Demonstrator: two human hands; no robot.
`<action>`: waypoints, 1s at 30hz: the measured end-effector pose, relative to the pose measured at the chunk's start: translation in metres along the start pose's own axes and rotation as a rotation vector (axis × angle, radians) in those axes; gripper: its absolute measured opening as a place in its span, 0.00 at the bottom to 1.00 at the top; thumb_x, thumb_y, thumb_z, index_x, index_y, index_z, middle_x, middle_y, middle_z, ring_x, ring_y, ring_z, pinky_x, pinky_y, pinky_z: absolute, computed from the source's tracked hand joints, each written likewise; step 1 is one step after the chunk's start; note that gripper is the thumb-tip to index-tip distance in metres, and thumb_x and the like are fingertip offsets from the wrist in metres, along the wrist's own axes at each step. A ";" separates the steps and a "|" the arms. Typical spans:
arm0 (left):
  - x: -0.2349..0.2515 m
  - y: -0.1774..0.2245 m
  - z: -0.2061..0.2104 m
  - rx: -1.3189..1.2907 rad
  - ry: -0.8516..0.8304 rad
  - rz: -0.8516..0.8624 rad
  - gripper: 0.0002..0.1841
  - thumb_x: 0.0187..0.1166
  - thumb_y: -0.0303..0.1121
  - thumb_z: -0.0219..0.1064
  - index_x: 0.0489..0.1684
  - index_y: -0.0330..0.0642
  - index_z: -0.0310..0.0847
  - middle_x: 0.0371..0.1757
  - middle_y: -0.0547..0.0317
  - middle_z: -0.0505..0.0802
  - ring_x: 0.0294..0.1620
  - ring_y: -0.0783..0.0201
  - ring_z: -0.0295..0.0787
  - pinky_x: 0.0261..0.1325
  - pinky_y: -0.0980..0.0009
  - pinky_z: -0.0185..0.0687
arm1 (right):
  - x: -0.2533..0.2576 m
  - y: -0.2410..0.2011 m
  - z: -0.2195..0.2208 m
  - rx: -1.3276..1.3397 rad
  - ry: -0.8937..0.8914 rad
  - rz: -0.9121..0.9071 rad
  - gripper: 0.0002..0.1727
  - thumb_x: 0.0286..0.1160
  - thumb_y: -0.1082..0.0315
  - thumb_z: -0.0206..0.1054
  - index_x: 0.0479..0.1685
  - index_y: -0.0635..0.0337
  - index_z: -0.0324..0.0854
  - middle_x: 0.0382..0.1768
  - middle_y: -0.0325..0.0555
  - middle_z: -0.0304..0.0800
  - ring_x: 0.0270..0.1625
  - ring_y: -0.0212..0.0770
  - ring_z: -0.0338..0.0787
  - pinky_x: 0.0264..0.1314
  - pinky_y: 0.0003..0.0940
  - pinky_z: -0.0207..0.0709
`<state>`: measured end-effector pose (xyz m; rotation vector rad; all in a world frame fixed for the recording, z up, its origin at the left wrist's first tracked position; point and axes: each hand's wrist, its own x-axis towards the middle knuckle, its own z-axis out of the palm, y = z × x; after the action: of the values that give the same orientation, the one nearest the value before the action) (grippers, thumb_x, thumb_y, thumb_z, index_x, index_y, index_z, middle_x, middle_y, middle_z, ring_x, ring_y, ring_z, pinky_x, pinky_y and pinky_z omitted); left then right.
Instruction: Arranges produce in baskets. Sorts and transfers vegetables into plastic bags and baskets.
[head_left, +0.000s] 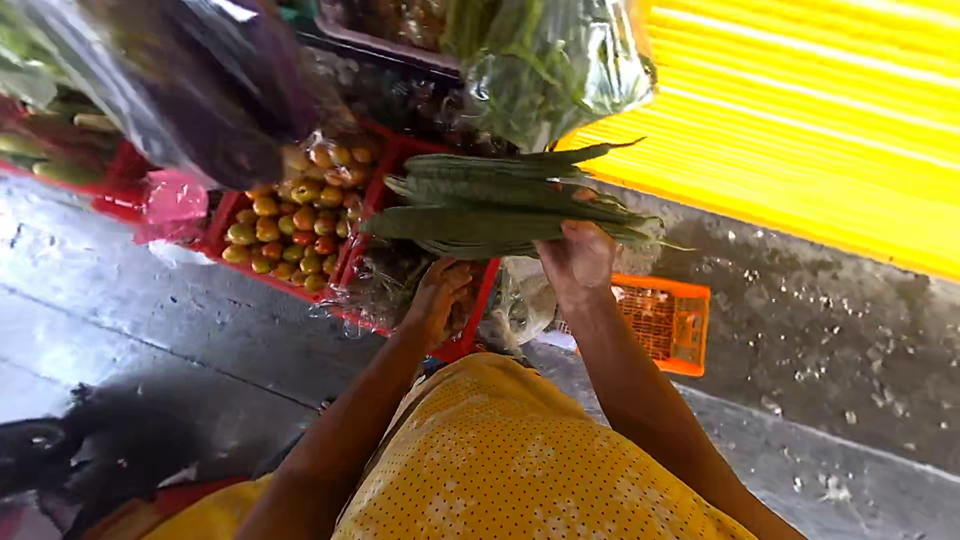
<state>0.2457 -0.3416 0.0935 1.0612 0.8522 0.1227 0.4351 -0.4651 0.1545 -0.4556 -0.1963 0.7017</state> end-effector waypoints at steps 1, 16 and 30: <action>0.004 0.002 -0.003 0.002 0.005 0.022 0.28 0.88 0.35 0.55 0.88 0.45 0.58 0.75 0.47 0.84 0.70 0.54 0.86 0.72 0.56 0.82 | 0.016 0.011 0.001 -0.017 -0.021 0.003 0.22 0.54 0.74 0.78 0.52 0.51 0.86 0.57 0.50 0.92 0.60 0.49 0.91 0.62 0.52 0.87; 0.090 0.071 -0.005 -0.677 0.198 -0.022 0.40 0.83 0.60 0.61 0.91 0.52 0.55 0.86 0.46 0.72 0.80 0.43 0.76 0.73 0.42 0.81 | 0.066 0.078 -0.042 -0.084 -0.002 0.176 0.28 0.60 0.82 0.67 0.64 0.51 0.80 0.65 0.50 0.87 0.69 0.49 0.85 0.74 0.54 0.78; 0.112 0.057 -0.019 -0.634 0.329 -0.128 0.39 0.78 0.41 0.71 0.88 0.49 0.54 0.71 0.39 0.84 0.61 0.43 0.89 0.54 0.45 0.90 | 0.039 0.005 0.084 -1.711 -0.323 0.361 0.14 0.86 0.66 0.61 0.59 0.62 0.87 0.54 0.49 0.95 0.53 0.43 0.95 0.60 0.47 0.89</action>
<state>0.3265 -0.2454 0.0735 0.3927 1.0783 0.4378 0.4347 -0.4078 0.2273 -2.0437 -1.0599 0.8267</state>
